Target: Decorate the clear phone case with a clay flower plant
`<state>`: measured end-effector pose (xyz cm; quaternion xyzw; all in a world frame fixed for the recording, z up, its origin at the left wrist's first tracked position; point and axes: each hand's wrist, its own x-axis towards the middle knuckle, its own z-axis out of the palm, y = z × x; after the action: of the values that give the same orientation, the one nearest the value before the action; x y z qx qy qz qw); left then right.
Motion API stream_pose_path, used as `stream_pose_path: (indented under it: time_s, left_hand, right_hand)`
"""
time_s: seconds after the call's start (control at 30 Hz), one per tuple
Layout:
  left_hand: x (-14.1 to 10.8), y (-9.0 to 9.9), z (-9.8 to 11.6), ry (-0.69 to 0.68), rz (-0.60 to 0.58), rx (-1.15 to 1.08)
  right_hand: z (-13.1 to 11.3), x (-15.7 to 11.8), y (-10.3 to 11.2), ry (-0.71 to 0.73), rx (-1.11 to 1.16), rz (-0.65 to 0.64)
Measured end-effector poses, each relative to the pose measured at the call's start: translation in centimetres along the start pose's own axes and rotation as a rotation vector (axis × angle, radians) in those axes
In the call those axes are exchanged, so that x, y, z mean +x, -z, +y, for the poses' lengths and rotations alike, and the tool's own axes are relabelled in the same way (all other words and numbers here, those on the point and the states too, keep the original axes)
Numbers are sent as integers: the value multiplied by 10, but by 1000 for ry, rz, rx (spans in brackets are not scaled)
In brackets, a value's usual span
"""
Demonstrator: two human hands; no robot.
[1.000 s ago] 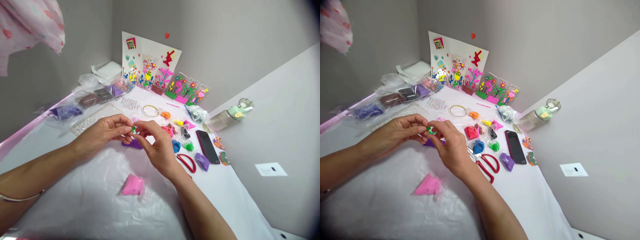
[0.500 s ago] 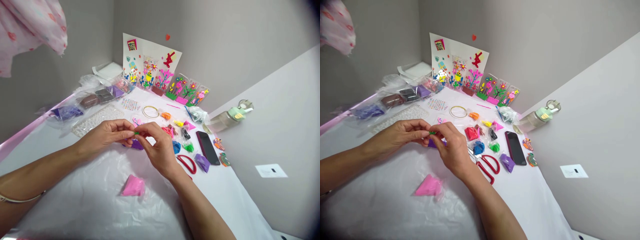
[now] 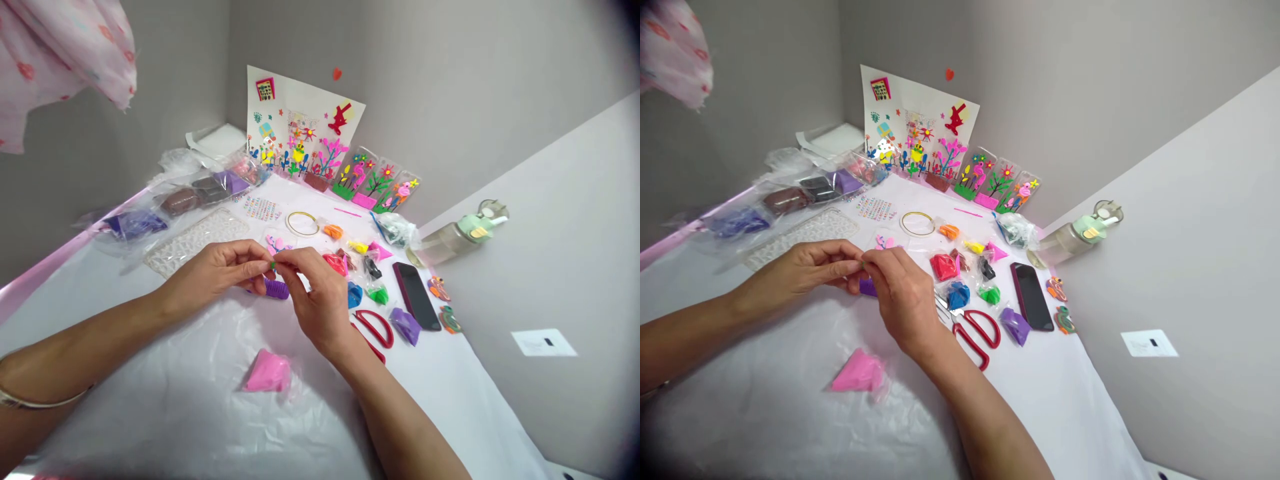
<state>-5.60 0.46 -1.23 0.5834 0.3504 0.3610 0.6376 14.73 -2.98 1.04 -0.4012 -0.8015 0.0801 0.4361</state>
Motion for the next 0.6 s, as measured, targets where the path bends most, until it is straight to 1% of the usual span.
stream_pose_path:
  time_s: [0.13,0.23,0.33,0.5,0.6]
  left_hand:
    - [0,-1,0,-13,14,-103]
    - [0,-2,1,-24,16,-140]
    - [0,-2,1,-28,38,-123]
    - [-2,-2,1,-8,89,-34]
    - [-2,-3,3,5,99,-18]
  right_hand:
    - [0,0,0,-28,33,12]
    - [0,0,-1,-48,42,22]
    - [-1,0,-1,-70,48,7]
    - [-4,-3,0,-57,7,-79]
    - [-3,-6,-3,-71,-31,-83]
